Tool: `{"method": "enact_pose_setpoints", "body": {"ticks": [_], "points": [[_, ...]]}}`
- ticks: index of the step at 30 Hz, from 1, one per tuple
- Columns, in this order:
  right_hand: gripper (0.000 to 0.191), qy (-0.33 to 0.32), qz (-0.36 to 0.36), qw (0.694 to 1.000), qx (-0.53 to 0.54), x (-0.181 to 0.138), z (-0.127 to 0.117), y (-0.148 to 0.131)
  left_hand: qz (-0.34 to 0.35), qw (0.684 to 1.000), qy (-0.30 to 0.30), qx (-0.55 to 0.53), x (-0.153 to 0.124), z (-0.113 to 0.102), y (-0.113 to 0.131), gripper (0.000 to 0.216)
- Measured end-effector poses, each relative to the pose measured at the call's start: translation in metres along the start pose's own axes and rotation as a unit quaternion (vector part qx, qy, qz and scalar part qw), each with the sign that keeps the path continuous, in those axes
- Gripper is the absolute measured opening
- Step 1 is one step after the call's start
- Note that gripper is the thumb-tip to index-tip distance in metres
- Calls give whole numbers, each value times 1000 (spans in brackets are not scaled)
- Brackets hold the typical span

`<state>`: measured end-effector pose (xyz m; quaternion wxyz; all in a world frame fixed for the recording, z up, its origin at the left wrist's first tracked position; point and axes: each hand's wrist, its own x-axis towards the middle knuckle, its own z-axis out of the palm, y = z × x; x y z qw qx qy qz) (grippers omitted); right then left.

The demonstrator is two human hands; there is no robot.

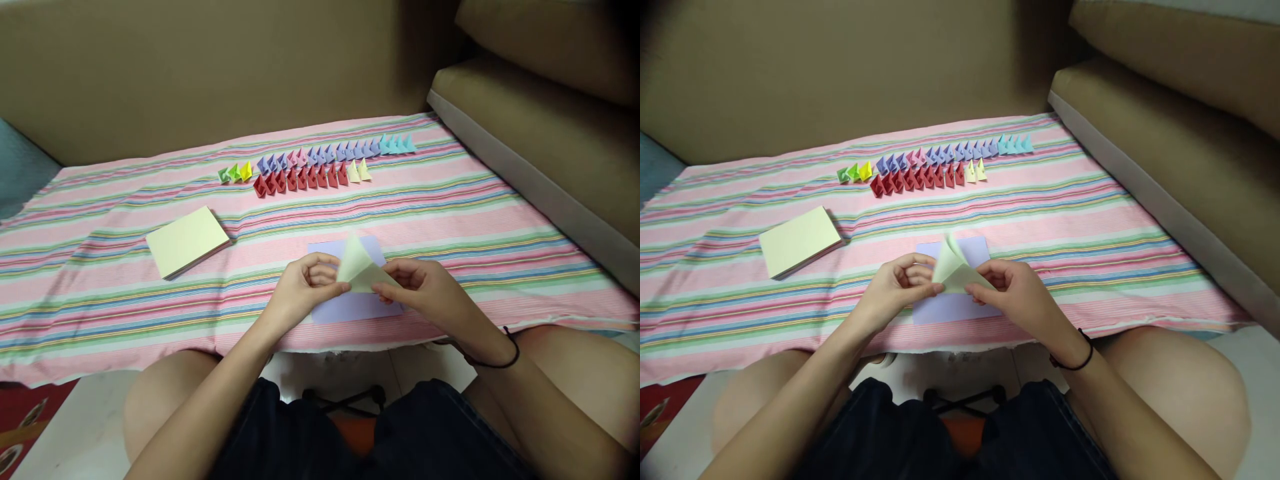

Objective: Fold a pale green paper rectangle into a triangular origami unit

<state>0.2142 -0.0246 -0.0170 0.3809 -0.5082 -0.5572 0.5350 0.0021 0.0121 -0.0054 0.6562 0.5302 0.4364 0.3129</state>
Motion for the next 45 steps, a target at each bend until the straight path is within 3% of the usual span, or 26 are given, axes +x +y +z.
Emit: {"method": "enact_pose_setpoints", "body": {"ticks": [4,9,18,33,45], "points": [[22,10,-7,1000,12,0,3,2,3,1000,12,-1,-1,2,0,37],[21,23,-15,1000,11,1,8,2,0,999,-47,18,-3,5,-4,22],[20,-50,20,998,-44,-4,14,-2,-10,994,-64,89,-6,10,-2,27],[23,-107,56,991,-64,-8,14,-4,-3,1000,6,15,-1,4,1,28],[26,-112,35,991,-64,-6,14,-2,18,997,29,62,-4,4,6,25]]}}
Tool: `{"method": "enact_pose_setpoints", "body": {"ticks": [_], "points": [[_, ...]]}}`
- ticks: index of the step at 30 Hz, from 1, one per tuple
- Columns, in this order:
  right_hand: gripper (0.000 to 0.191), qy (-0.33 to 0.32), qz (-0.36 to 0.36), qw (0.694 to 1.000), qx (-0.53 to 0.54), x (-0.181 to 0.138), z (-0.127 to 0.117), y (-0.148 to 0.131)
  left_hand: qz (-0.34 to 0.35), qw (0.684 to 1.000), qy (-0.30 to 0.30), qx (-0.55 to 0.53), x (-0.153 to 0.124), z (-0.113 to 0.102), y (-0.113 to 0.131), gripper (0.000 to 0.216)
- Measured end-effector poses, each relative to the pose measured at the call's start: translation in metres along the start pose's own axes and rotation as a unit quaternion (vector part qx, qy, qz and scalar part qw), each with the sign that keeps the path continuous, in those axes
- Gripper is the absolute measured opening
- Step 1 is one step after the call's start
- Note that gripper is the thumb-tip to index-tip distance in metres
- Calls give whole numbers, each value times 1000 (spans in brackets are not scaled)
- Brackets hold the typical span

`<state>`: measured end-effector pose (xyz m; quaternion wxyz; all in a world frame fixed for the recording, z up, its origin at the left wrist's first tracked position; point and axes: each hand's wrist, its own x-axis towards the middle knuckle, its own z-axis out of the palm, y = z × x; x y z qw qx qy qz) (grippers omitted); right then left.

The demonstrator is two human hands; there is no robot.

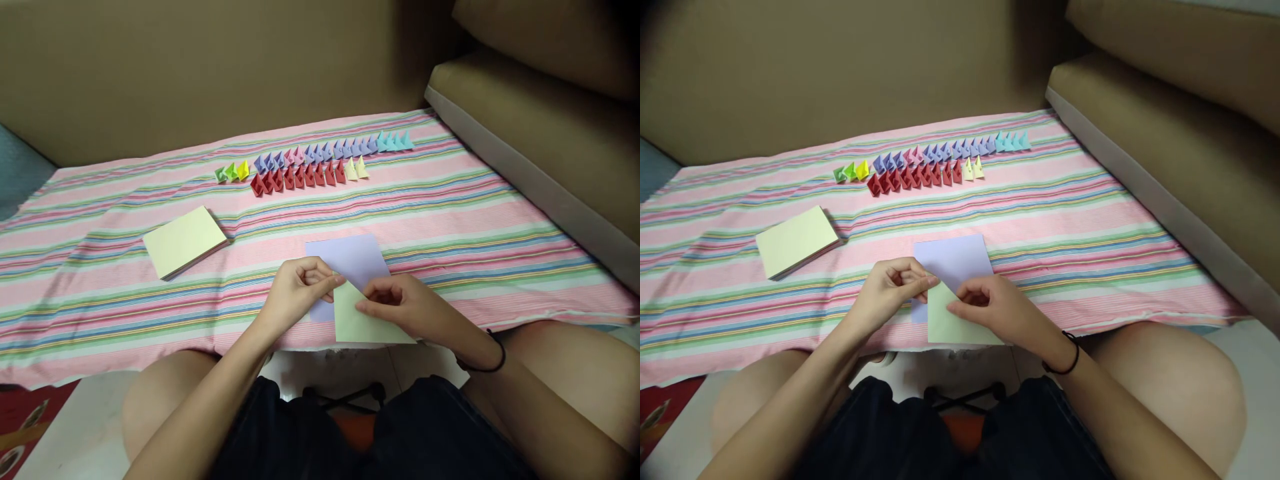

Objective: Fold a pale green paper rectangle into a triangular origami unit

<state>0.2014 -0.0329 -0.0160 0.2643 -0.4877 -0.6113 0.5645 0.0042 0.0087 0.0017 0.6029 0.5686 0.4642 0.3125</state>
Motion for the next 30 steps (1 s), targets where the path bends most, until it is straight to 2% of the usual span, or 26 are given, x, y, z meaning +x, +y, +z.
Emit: {"method": "enact_pose_setpoints", "body": {"ticks": [3,6,11,15,21,25,30], "points": [[30,23,-5,1000,-5,0,1,-1,1,999,-1,-42,1,3,-1,25],[30,66,-15,998,-15,0,1,-1,-15,997,-38,-67,1,5,-4,29],[22,75,-25,996,34,1,4,-1,-29,997,-72,-13,-3,6,-7,21],[20,81,-41,994,58,2,5,-1,-47,991,-124,27,-6,9,-6,20],[18,113,-46,992,26,2,2,0,-19,993,-98,56,-7,9,-5,26],[17,109,-29,993,-45,1,2,-2,-8,990,-111,92,-8,9,-4,25],[19,110,-7,994,11,-2,-7,-2,-3,988,-115,105,-8,7,1,25]]}}
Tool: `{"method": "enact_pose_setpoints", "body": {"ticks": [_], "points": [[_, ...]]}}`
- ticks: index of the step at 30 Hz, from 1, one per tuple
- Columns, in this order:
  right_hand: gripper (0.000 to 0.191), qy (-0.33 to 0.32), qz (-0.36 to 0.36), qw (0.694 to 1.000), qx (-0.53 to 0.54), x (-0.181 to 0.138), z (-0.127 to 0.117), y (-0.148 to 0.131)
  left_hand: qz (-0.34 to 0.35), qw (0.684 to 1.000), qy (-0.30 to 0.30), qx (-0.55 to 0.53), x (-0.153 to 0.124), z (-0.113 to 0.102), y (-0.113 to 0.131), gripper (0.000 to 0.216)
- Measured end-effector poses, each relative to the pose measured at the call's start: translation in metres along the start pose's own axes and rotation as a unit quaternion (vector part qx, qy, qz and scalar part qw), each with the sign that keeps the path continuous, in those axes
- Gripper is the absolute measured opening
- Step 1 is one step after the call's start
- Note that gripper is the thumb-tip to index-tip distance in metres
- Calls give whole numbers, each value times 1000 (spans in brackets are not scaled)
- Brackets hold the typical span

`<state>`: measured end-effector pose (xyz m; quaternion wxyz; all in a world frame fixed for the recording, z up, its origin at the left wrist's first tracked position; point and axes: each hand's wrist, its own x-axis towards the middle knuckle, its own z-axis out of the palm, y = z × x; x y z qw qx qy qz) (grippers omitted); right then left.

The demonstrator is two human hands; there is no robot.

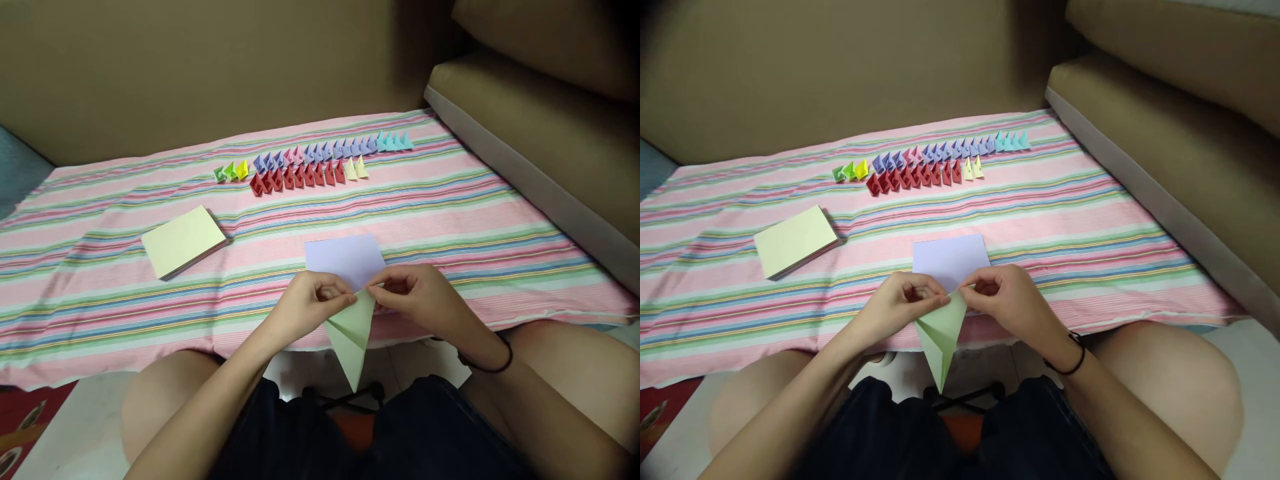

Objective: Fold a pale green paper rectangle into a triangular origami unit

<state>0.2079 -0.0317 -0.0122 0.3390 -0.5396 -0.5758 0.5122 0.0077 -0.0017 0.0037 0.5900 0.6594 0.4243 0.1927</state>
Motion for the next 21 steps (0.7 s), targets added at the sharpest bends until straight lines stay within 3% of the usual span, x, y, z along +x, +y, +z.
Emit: {"method": "enact_pose_setpoints", "body": {"ticks": [6,13,21], "points": [[16,73,-19,996,40,1,-22,-2,2,1000,5,9,0,-5,-2,26],[19,-5,-41,999,-20,0,-1,-1,3,1000,-7,-14,1,-1,-4,24],[18,41,-29,998,26,1,-12,-2,-63,993,-7,-102,1,-12,-4,19]]}}
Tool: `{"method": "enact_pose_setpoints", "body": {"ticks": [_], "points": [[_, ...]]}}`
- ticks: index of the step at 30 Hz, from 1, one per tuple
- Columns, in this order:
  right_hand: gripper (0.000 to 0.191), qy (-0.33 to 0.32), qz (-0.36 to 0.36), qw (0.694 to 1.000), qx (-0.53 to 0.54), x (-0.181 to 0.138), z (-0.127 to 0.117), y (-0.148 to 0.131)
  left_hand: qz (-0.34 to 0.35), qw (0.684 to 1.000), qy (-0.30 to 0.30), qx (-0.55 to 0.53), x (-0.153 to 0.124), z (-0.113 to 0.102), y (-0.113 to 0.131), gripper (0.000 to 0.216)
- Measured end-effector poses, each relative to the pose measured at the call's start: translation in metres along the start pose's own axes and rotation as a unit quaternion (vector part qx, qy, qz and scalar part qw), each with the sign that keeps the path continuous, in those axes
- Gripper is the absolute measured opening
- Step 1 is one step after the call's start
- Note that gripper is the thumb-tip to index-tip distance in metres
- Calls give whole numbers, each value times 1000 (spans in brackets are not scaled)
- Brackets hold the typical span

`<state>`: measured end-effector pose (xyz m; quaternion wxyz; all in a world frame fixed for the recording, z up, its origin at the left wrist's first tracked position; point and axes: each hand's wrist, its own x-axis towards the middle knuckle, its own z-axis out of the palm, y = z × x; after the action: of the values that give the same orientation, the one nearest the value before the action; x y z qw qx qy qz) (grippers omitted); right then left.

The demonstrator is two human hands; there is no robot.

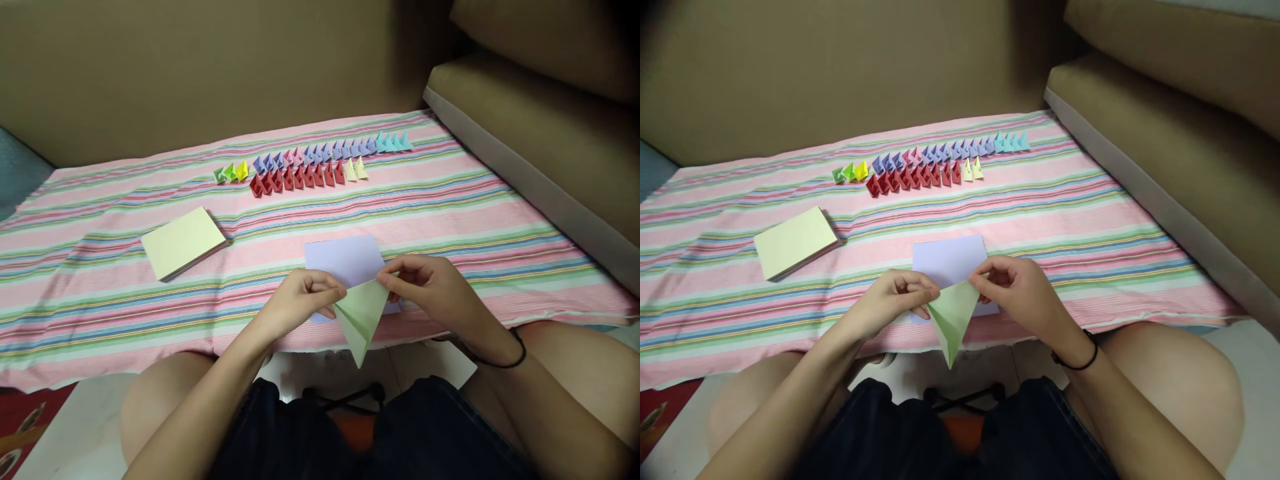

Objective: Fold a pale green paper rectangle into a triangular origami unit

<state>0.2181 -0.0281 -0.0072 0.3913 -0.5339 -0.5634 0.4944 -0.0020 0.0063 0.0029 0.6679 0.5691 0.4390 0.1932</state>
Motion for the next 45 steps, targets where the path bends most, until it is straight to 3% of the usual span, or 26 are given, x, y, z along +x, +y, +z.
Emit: {"method": "enact_pose_setpoints", "body": {"ticks": [9,17,24,30,35,40,45], "points": [[24,75,19,997,28,3,-5,2,17,994,15,-110,5,1,0,20],[19,-1,9,1000,14,3,1,1,42,996,70,-23,3,6,1,21],[18,11,10,999,29,5,11,8,44,995,58,-70,6,10,-4,19],[15,-3,-20,999,-43,3,18,9,43,997,66,13,5,14,-6,22],[17,-1,18,1000,-22,3,1,8,53,993,89,52,3,6,-2,26],[15,75,16,997,-3,5,-16,7,61,986,127,91,1,-4,1,27],[19,9,-47,997,-59,4,0,3,46,992,85,85,1,3,1,27]]}}
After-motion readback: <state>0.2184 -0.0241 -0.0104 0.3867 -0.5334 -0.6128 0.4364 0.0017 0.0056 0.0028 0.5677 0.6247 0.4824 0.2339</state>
